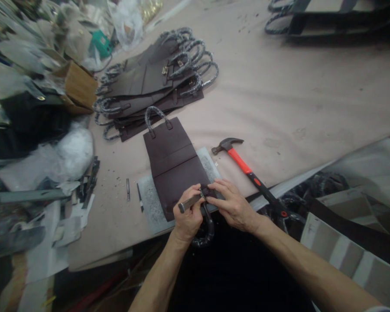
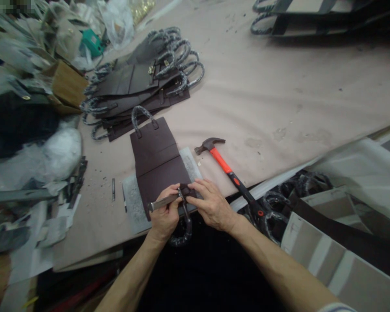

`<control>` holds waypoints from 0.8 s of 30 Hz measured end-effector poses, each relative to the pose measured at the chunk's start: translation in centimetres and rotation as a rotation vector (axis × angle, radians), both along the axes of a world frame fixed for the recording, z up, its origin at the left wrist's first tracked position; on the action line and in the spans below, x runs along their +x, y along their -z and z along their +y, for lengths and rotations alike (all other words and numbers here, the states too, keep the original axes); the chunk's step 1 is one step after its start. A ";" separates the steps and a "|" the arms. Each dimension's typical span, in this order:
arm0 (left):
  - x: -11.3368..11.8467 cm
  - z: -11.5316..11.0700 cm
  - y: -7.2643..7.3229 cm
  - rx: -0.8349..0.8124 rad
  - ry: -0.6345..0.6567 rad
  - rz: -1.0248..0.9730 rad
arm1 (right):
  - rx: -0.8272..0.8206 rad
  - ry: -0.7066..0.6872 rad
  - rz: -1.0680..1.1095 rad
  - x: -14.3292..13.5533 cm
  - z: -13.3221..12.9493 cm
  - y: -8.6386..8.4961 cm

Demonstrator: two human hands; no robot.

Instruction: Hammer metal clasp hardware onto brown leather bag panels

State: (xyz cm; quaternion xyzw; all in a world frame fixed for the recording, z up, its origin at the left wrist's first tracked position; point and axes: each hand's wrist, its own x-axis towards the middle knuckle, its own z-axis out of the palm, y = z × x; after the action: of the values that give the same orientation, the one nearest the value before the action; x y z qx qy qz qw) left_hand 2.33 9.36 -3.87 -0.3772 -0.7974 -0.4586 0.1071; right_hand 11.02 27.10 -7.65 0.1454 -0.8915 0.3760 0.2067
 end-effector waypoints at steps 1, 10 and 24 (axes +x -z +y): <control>0.0 0.1 -0.1 -0.004 0.003 0.005 | -0.002 0.003 0.002 0.0 0.0 0.0; 0.4 0.2 0.1 0.010 0.007 0.002 | -0.004 0.011 -0.017 0.3 -0.1 0.0; 0.2 1.0 -0.2 -0.026 0.015 0.025 | -0.015 0.329 0.044 1.0 2.0 -2.6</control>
State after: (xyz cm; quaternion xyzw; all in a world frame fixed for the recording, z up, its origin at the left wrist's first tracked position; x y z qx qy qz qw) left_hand 2.49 10.36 -3.66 -0.3903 -0.7991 -0.4442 0.1087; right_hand 11.98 29.09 -5.10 0.0039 -0.8957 0.3405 0.2860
